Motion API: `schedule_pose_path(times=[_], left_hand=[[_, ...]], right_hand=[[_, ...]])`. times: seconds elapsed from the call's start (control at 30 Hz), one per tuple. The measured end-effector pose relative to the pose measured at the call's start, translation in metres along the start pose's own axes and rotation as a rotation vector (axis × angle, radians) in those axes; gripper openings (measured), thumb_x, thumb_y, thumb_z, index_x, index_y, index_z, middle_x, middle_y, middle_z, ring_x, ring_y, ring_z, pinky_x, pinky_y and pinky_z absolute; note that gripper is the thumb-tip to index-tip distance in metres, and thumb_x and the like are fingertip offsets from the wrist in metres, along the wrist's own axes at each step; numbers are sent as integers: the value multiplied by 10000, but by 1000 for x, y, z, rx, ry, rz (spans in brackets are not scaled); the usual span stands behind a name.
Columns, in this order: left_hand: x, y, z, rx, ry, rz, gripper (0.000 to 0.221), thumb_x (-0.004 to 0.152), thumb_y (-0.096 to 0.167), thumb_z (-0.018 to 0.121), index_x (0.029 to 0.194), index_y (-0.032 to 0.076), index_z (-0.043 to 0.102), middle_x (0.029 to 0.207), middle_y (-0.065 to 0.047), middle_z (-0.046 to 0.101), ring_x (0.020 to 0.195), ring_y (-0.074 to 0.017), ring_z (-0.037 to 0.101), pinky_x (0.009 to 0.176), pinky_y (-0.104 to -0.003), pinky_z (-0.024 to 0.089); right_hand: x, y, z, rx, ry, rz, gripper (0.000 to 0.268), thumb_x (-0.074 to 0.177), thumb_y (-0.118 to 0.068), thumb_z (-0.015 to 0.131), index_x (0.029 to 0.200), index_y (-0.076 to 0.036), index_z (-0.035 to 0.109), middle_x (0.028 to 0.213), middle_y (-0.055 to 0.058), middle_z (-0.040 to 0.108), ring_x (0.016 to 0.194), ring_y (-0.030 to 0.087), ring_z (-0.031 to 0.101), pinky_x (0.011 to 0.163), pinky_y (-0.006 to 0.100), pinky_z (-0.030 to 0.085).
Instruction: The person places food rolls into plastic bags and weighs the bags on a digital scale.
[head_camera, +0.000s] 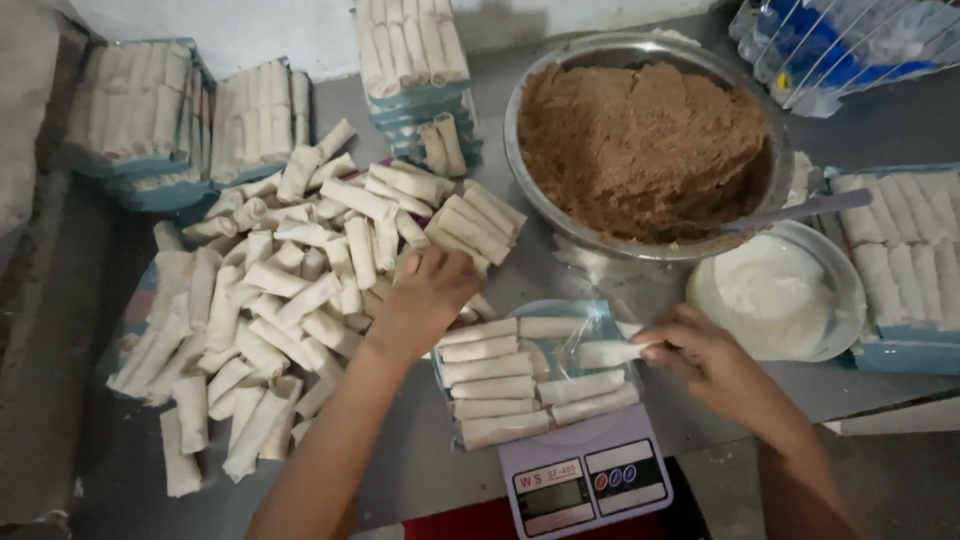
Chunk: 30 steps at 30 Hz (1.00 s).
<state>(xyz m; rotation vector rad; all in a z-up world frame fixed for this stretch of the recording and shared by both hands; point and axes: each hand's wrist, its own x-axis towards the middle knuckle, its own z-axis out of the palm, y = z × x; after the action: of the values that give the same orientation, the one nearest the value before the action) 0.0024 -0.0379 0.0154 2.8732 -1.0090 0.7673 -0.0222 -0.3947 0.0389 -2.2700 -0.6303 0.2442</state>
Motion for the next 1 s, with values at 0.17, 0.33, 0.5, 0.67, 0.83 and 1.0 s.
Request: schedule_pose_path(times=[0.17,0.33,0.5,0.67,0.83,1.0], left_hand=[[-13,-9,7,60,-108,-37,490,581,293,791,1021,159,619,1038,-39,534,974,-304,478,771,-412,380],[-21,-6,-51,212,3,-513,352,859,144,584,1208,149,624,1265,-167,478,1108,-454,424,833,-532,298],[4,71,-40,-252,-101,-420,409,855,170,600,1231,10,572,1149,-232,579,1089,-449,508,944,-526,297],[4,102,-9,-509,-147,-385,456,866,244,537,1282,57,537,1187,-141,573,1137,-345,474,911,-438,369],[14,101,-28,-627,-134,-364,395,888,164,550,1252,10,542,1177,-117,587,1050,-315,455,892,-442,396],[13,110,-19,-592,-34,-256,371,866,139,562,1202,-18,569,1136,-147,610,1024,-312,502,915,-424,380]], right_hand=[[25,-19,12,193,69,-24,145,783,-56,689,916,-16,731,766,127,664,706,208,626,689,382,516],[34,-22,17,299,50,-51,117,712,3,741,825,22,722,678,137,684,603,185,602,588,349,532],[37,-18,27,316,124,-87,108,685,11,765,785,12,722,667,131,714,568,151,611,558,323,530],[35,-29,24,109,170,-252,58,752,-22,698,705,-55,689,701,93,699,607,264,676,601,329,535],[5,24,15,-174,160,291,206,854,-125,573,1028,-38,642,1061,134,577,937,305,613,838,386,452],[5,-16,24,-262,-51,717,374,897,-369,506,1193,-155,588,1136,84,628,988,264,623,865,392,473]])
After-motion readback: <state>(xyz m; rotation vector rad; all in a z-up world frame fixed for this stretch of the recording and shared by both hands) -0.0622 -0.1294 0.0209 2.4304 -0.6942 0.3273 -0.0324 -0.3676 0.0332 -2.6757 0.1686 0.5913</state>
